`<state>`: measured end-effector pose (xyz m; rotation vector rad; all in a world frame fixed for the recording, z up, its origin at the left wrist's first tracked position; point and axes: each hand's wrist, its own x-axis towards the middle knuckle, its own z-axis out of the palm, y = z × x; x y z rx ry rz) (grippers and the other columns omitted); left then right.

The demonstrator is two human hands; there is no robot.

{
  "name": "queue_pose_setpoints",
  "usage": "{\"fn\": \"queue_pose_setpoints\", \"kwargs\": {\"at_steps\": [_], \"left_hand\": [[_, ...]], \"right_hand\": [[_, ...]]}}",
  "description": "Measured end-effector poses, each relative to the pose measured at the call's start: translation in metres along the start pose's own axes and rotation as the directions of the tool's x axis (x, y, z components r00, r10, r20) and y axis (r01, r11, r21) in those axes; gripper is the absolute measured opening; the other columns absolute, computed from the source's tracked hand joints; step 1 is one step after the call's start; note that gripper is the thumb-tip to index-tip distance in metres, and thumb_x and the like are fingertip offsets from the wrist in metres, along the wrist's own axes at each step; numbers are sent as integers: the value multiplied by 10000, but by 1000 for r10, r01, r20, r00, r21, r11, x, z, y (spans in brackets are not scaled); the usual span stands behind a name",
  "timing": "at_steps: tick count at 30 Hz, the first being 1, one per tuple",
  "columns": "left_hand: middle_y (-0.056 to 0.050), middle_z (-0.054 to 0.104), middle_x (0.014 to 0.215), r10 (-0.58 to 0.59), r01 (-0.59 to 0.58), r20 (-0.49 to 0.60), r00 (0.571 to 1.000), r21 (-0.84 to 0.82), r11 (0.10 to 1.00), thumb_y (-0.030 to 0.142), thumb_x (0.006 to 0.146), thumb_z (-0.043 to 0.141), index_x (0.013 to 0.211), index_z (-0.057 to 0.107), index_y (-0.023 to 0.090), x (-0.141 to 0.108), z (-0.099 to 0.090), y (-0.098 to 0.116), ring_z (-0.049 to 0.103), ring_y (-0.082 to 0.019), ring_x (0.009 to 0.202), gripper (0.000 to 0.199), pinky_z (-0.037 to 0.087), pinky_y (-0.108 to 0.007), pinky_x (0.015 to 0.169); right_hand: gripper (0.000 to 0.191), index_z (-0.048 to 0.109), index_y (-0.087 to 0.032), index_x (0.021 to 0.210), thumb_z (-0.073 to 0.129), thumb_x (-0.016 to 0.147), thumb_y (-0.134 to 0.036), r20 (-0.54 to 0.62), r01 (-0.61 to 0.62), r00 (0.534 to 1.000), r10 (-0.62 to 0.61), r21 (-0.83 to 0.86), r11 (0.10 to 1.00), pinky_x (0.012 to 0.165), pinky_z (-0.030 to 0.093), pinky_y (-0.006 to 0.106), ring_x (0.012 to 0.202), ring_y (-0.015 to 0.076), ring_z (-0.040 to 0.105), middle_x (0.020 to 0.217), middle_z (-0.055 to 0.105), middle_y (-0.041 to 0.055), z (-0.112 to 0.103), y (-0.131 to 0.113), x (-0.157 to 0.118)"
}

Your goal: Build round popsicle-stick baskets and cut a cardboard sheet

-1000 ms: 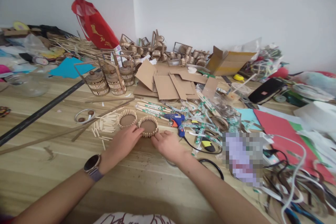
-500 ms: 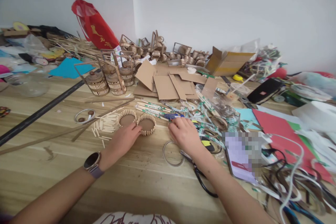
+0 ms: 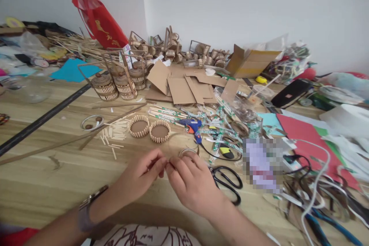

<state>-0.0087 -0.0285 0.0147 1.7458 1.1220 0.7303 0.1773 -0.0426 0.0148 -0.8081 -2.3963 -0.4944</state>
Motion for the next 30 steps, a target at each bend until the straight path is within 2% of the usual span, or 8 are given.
{"fn": "queue_pose_setpoints", "kwargs": {"at_steps": [4, 8, 11, 14, 21, 23, 25, 30], "left_hand": [[36, 538, 576, -179, 184, 68, 982, -89, 979, 410, 956, 361, 673, 450, 219, -6, -11, -10, 504, -129, 530, 353, 387, -251, 538], [13, 606, 639, -259, 258, 42, 965, 33, 966, 381, 942, 401, 718, 500, 214, -14, -20, -25, 568, -155, 600, 296, 431, -263, 578], [-64, 701, 1000, -58, 59, -11, 998, 164, 985, 398, 952, 465, 1043, 619, 206, -21, -16, -32, 634, -212, 909, 263, 493, -312, 751], [-69, 683, 1136, 203, -220, 95, 975, 238, 946, 391, 981, 494, 1130, 645, 228, -26, -7, -34, 567, -235, 1116, 267, 452, -363, 963], [-108, 627, 1267, 350, -410, 227, 909, 328, 851, 369, 1003, 465, 1213, 634, 224, -27, 0, -25, 464, -261, 1266, 306, 385, -427, 1066], [-70, 708, 1041, 304, -397, 307, 902, 310, 864, 305, 1003, 476, 1036, 696, 213, -26, 1, -21, 557, -239, 1127, 240, 426, -383, 1000], [-38, 719, 880, 152, -260, 313, 938, 339, 904, 230, 995, 480, 907, 701, 193, -25, 2, -21, 625, -202, 936, 241, 463, -324, 884], [-31, 735, 967, -198, 49, 265, 944, 479, 876, 174, 959, 493, 1038, 633, 198, -25, 3, -38, 674, -211, 909, 162, 473, -307, 784]], "right_hand": [[292, 604, -174, 1026, 319, 1006, -116, 109, -65, 992, 65, -7, 998, 545, 461, 308, 587, 172, 610, 719, 695, 48, -17, 3, -14], [269, 604, -210, 948, 352, 1040, -225, 192, -205, 961, 197, 21, 979, 488, 436, 282, 539, 156, 632, 665, 662, 18, -26, 7, -36], [266, 595, -237, 923, 356, 1039, -254, 325, -382, 889, 322, 141, 913, 486, 455, 263, 556, 152, 668, 723, 695, 12, -24, 1, -46], [244, 589, -250, 861, 401, 1017, -252, 466, -546, 794, 390, 264, 795, 499, 465, 252, 570, 159, 676, 702, 694, -8, -20, -10, -48], [253, 621, -234, 838, 420, 990, -254, 657, -729, 648, 386, 390, 562, 588, 455, 236, 670, 160, 657, 760, 697, 14, -29, -21, -38], [265, 629, -224, 843, 414, 989, -275, 723, -779, 577, 380, 347, 523, 631, 453, 241, 709, 164, 652, 785, 700, 22, -32, -20, -36], [291, 626, -215, 828, 401, 990, -300, 775, -822, 494, 394, 268, 503, 649, 444, 250, 721, 171, 643, 782, 697, 28, -32, -18, -39], [336, 613, -195, 750, 395, 982, -304, 894, -831, 183, 408, -81, 550, 629, 404, 288, 736, 224, 664, 777, 713, 77, -22, -10, -70]]}}
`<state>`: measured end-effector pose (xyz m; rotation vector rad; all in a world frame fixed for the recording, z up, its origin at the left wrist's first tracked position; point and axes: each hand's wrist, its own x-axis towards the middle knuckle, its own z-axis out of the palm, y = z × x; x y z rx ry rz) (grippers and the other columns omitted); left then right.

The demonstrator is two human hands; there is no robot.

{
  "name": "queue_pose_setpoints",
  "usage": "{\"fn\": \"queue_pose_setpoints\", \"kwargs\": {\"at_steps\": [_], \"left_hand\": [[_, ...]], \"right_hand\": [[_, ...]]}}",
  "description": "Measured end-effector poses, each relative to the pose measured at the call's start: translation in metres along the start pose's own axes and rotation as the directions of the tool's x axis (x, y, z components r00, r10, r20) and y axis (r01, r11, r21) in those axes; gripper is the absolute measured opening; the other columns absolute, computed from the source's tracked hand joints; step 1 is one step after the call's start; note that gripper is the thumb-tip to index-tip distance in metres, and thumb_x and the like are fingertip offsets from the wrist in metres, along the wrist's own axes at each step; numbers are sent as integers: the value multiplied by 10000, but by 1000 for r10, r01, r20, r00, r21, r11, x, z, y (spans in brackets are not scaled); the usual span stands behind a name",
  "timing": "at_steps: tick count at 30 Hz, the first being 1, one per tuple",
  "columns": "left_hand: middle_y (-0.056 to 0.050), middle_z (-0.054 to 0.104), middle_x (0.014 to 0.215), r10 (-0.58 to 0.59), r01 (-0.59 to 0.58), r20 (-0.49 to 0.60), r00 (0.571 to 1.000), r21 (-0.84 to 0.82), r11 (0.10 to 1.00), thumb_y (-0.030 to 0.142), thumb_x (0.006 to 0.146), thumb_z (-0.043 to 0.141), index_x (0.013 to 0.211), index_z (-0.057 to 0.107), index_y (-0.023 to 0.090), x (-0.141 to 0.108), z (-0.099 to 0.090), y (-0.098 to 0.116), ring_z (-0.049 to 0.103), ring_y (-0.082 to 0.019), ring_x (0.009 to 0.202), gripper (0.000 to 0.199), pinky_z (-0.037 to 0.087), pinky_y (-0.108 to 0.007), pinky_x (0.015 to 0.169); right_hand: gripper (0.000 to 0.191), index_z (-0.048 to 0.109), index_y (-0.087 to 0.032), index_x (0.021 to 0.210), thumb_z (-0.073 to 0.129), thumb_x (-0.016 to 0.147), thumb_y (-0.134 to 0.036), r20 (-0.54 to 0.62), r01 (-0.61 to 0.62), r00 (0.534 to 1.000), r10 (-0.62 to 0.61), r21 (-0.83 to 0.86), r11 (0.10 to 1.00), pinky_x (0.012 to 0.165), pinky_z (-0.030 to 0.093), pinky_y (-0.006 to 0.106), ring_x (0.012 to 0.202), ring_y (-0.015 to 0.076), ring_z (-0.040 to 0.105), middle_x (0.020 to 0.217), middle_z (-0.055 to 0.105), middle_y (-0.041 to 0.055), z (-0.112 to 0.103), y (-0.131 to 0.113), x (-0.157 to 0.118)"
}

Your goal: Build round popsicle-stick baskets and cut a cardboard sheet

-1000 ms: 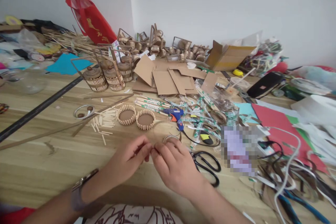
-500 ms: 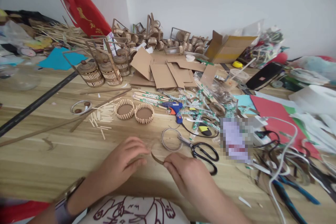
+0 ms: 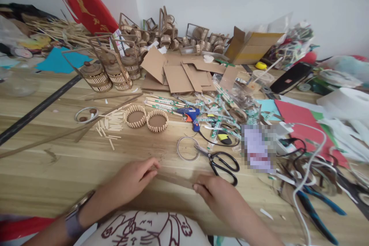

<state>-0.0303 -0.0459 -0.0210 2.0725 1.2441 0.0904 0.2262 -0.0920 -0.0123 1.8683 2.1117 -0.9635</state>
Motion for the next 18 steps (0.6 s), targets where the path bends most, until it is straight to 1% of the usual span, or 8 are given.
{"fn": "queue_pose_setpoints", "kwargs": {"at_steps": [3, 5, 7, 9, 11, 13, 16, 18], "left_hand": [[-51, 722, 910, -53, 46, 47, 997, 144, 988, 179, 975, 441, 1040, 593, 184, 4, 7, -6, 679, -226, 844, 165, 479, -321, 736], [-58, 706, 896, -43, 28, 62, 997, 224, 974, 170, 990, 399, 1019, 582, 179, 6, 11, -7, 670, -223, 830, 186, 482, -322, 730], [-69, 684, 955, -4, -12, 54, 999, 293, 956, 114, 981, 378, 1022, 581, 172, 9, 12, -7, 652, -217, 877, 215, 484, -323, 764], [-82, 644, 1040, 40, -54, 45, 998, 358, 932, 51, 957, 370, 1041, 592, 167, 10, 14, -8, 625, -208, 908, 264, 483, -322, 786], [-80, 603, 1080, 78, -85, 32, 996, 394, 915, 45, 958, 370, 1060, 613, 176, 10, 15, -10, 597, -199, 906, 294, 487, -320, 784], [-69, 587, 1064, 123, -113, 2, 992, 414, 903, 86, 975, 404, 1040, 640, 189, 8, 18, -13, 570, -207, 933, 266, 494, -336, 808], [-91, 604, 1074, 220, -164, -58, 974, 488, 857, 125, 962, 497, 982, 670, 168, 3, 24, -19, 515, -265, 1093, 179, 481, -414, 926], [-110, 625, 1087, 279, -202, -66, 958, 534, 821, 108, 941, 533, 1022, 672, 147, -1, 29, -23, 513, -277, 1115, 165, 482, -427, 951]], "right_hand": [[326, 640, -191, 821, 399, 993, -324, 22, -139, 989, 143, -147, 979, 675, 409, 317, 839, 277, 696, 877, 737, 118, 5, 10, 3], [320, 637, -196, 856, 397, 1004, -347, 13, -197, 979, 203, -202, 959, 686, 410, 319, 891, 293, 704, 926, 743, 123, 4, 11, 5], [310, 626, -205, 867, 398, 1011, -359, -7, -242, 969, 247, -231, 942, 683, 406, 313, 920, 295, 707, 949, 747, 113, -1, 9, 9], [294, 614, -211, 875, 404, 1014, -363, -34, -273, 961, 273, -239, 932, 672, 399, 307, 925, 289, 707, 945, 749, 102, -5, 7, 13], [279, 602, -213, 875, 417, 1012, -370, -58, -283, 959, 277, -234, 930, 656, 391, 301, 913, 279, 707, 930, 748, 94, -8, 8, 16], [271, 593, -214, 869, 430, 1010, -378, -70, -278, 961, 269, -229, 933, 641, 384, 295, 897, 269, 706, 917, 745, 88, -9, 10, 18], [271, 592, -214, 871, 434, 1010, -385, -81, -272, 962, 260, -241, 932, 630, 379, 296, 889, 270, 708, 905, 745, 86, -7, 11, 18], [268, 601, -213, 890, 436, 1009, -388, -93, -284, 959, 269, -257, 924, 625, 381, 302, 893, 283, 712, 909, 749, 91, -6, 10, 16]]}}
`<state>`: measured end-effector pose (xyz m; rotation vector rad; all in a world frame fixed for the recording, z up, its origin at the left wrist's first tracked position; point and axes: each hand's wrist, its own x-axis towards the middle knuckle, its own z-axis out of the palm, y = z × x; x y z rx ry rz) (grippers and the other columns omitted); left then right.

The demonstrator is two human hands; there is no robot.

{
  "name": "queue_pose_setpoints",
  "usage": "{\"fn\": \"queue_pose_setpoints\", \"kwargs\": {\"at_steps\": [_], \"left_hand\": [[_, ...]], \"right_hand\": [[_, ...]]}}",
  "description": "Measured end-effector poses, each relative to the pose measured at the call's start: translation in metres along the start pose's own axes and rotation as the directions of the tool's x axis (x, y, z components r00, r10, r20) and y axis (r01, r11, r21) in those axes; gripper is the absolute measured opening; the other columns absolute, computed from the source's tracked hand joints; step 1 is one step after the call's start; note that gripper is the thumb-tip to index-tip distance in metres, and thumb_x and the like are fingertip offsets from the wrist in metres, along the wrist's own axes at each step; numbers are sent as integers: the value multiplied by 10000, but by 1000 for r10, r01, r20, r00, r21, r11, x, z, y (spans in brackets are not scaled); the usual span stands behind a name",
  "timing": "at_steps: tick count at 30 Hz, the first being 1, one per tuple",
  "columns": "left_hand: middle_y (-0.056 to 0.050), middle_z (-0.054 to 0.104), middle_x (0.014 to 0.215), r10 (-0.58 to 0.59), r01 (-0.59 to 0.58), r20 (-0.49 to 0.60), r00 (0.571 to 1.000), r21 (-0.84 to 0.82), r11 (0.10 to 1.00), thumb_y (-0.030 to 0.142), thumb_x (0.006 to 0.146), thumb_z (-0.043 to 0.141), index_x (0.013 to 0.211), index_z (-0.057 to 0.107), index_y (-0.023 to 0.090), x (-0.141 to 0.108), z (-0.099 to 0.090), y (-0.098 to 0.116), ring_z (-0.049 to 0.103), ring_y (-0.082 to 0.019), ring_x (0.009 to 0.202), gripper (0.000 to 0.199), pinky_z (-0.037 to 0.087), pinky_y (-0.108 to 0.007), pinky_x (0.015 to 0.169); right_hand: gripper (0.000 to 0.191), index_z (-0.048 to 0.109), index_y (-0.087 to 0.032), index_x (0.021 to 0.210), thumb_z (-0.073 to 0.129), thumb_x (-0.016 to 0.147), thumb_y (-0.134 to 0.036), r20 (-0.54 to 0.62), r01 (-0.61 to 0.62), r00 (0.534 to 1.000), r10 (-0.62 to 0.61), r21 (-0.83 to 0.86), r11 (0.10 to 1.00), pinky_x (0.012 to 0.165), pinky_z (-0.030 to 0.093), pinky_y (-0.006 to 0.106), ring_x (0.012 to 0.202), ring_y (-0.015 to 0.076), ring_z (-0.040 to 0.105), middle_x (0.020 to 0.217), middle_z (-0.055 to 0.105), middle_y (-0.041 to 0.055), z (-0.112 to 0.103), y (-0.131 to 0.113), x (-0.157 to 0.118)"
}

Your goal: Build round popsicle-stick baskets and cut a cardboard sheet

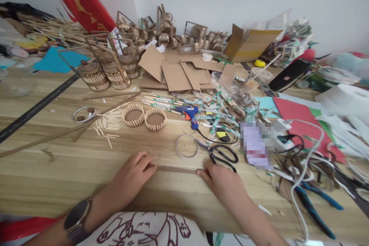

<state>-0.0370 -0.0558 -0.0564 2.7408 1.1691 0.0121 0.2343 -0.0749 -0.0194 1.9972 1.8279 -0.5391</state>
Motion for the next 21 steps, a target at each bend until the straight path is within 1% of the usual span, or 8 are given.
{"fn": "queue_pose_setpoints", "kwargs": {"at_steps": [3, 6, 9, 13, 17, 21], "left_hand": [[-111, 648, 1118, 55, -55, -16, 998, 25, 998, 45, 920, 527, 1214, 615, 139, -11, 9, -1, 565, -242, 1032, 321, 515, -377, 911], [-113, 648, 1184, 60, -56, -53, 997, 75, 996, 0, 898, 513, 1313, 562, 136, -20, 19, -1, 575, -239, 1063, 439, 510, -362, 940], [-116, 652, 1198, 40, -28, -83, 996, 141, 990, -14, 881, 509, 1329, 557, 117, -25, 25, 1, 576, -259, 1086, 470, 508, -376, 952], [-117, 661, 1188, 32, -16, -93, 995, 175, 984, -26, 864, 508, 1326, 561, 97, -26, 28, 5, 584, -273, 1089, 481, 514, -388, 944], [-109, 657, 1210, 10, 3, -74, 997, 177, 984, -22, 876, 477, 1349, 545, 127, -25, 28, 8, 581, -262, 1113, 501, 498, -381, 965], [-121, 650, 1226, 1, 4, -27, 1000, 161, 987, -20, 886, 436, 1360, 534, 134, -23, 24, 8, 575, -248, 1134, 507, 480, -382, 989]], "right_hand": [[267, 620, -214, 919, 433, 1007, -384, -18, -16, 1000, 16, -20, 1000, 623, 391, 310, 904, 297, 717, 932, 755, 101, 0, -2, -3], [285, 640, -212, 939, 424, 1006, -384, -33, -46, 998, 45, -39, 998, 640, 414, 321, 924, 309, 718, 948, 758, 113, -2, -2, -7], [312, 665, -196, 945, 419, 1003, -379, -40, -92, 995, 90, -58, 994, 672, 440, 333, 936, 319, 719, 951, 760, 132, -3, 5, -9], [374, 696, -176, 918, 382, 1007, -359, -19, -152, 988, 152, -64, 986, 700, 461, 348, 957, 332, 717, 976, 760, 151, -1, 18, -9], [363, 713, -161, 912, 394, 998, -311, -35, -131, 991, 129, -86, 988, 711, 465, 356, 946, 335, 718, 995, 759, 157, -1, 26, -6], [325, 718, -177, 891, 437, 982, -311, -22, -121, 993, 120, -91, 988, 673, 454, 341, 935, 335, 719, 948, 761, 148, -15, 26, -4]]}}
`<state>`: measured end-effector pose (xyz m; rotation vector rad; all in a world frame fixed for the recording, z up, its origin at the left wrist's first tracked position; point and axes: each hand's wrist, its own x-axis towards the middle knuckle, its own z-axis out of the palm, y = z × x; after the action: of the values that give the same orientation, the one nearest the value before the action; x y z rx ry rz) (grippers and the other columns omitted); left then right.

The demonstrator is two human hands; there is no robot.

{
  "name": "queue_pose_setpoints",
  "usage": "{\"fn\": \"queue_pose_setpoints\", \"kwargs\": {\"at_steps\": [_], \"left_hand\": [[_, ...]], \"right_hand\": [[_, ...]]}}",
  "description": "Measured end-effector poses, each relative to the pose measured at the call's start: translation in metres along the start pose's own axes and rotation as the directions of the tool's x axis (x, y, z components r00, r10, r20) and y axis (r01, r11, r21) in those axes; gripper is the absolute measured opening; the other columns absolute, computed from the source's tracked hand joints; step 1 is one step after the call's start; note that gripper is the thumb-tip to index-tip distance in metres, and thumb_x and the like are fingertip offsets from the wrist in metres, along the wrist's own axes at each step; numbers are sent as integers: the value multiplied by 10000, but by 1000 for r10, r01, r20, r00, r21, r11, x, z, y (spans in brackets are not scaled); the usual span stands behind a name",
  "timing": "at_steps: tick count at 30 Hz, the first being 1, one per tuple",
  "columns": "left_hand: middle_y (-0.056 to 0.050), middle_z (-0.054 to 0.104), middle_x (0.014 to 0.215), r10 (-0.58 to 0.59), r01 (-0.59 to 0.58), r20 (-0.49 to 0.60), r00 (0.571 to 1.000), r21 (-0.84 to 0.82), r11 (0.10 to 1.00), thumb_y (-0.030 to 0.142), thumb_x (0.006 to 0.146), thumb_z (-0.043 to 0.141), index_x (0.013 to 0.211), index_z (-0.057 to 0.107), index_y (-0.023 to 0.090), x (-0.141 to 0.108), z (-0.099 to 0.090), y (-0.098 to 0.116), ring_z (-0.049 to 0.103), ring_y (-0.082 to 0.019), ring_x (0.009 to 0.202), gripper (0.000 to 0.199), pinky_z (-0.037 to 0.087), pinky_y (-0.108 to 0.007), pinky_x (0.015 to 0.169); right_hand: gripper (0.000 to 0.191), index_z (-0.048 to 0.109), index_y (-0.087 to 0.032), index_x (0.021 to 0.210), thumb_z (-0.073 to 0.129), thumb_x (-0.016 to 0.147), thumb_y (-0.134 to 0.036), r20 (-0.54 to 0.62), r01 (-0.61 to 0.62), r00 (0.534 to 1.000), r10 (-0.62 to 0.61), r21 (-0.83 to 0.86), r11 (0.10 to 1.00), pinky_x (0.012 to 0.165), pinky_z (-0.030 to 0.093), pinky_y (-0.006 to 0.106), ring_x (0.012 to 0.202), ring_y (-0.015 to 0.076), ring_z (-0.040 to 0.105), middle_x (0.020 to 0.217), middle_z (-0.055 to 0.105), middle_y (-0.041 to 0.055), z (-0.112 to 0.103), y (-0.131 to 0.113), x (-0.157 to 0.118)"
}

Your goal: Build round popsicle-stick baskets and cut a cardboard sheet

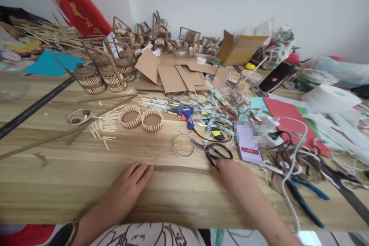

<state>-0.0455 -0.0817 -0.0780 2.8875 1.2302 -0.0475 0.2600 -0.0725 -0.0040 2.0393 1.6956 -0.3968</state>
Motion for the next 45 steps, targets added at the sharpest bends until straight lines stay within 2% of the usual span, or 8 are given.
{"fn": "queue_pose_setpoints", "kwargs": {"at_steps": [6, 10, 14, 22, 27, 32, 39, 45], "left_hand": [[-125, 639, 1256, 15, -11, 59, 998, -65, 998, -15, 898, 416, 1353, 539, 139, 9, -8, -4, 557, -250, 1168, 497, 465, -380, 1011], [-128, 623, 1291, 1, 9, 102, 995, -96, 995, -10, 906, 423, 1371, 525, 136, 14, -8, -7, 540, -257, 1191, 498, 448, -389, 1031], [-129, 612, 1314, 11, 7, 126, 992, -141, 990, -11, 909, 437, 1394, 507, 127, 16, -7, -11, 508, -283, 1232, 510, 435, -413, 1049], [-127, 676, 1167, 63, -24, 182, 981, -206, 978, 1, 924, 448, 1332, 562, 133, 24, -14, -13, 591, -234, 1089, 444, 506, -344, 936], [-132, 679, 1117, 78, -42, 193, 978, -186, 982, 38, 941, 456, 1216, 636, 142, 28, -10, -13, 591, -243, 1049, 345, 527, -345, 860], [-138, 676, 1099, 105, -65, 173, 979, -219, 974, 64, 937, 479, 1188, 652, 122, 29, -11, -13, 577, -246, 1034, 311, 514, -344, 863], [-143, 679, 1125, 92, -34, 260, 961, -219, 975, 68, 928, 480, 1207, 649, 119, 31, -21, -12, 580, -258, 1040, 331, 525, -334, 816], [-135, 675, 1100, 98, -47, 204, 974, -239, 970, 14, 888, 467, 1162, 668, 136, 29, -14, -14, 567, -242, 1028, 362, 511, -321, 828]], "right_hand": [[332, 694, -193, 934, 405, 1000, -343, -127, -3, 992, 5, 11, 1000, 612, 417, 304, 897, 306, 722, 926, 757, 139, -33, -8, 16], [322, 681, -189, 930, 401, 1001, -330, -215, 45, 976, -37, 35, 998, 610, 416, 293, 870, 281, 717, 907, 749, 133, -39, -15, 36], [323, 681, -187, 938, 394, 1003, -322, -219, 80, 973, -66, 52, 995, 609, 405, 280, 896, 269, 713, 940, 751, 130, -40, -22, 47], [310, 686, -184, 902, 406, 997, -279, -223, 58, 974, -36, 92, 994, 599, 359, 279, 907, 266, 713, 947, 756, 114, -48, -18, 61], [312, 687, -175, 962, 395, 1005, -276, -226, 38, 974, -14, 104, 994, 620, 382, 280, 919, 263, 713, 963, 755, 123, -50, -10, 67], [325, 686, -181, 998, 386, 1013, -307, -239, 51, 971, -27, 95, 994, 637, 403, 271, 950, 259, 708, 990, 751, 128, -59, -15, 71], [304, 681, -198, 976, 395, 1004, -298, -241, 117, 966, -93, 89, 989, 613, 371, 272, 927, 264, 708, 983, 755, 115, -67, -37, 65], [305, 678, -203, 948, 382, 1005, -256, -249, 132, 964, -99, 117, 984, 617, 362, 261, 888, 234, 711, 940, 761, 99, -61, -35, 61]]}}
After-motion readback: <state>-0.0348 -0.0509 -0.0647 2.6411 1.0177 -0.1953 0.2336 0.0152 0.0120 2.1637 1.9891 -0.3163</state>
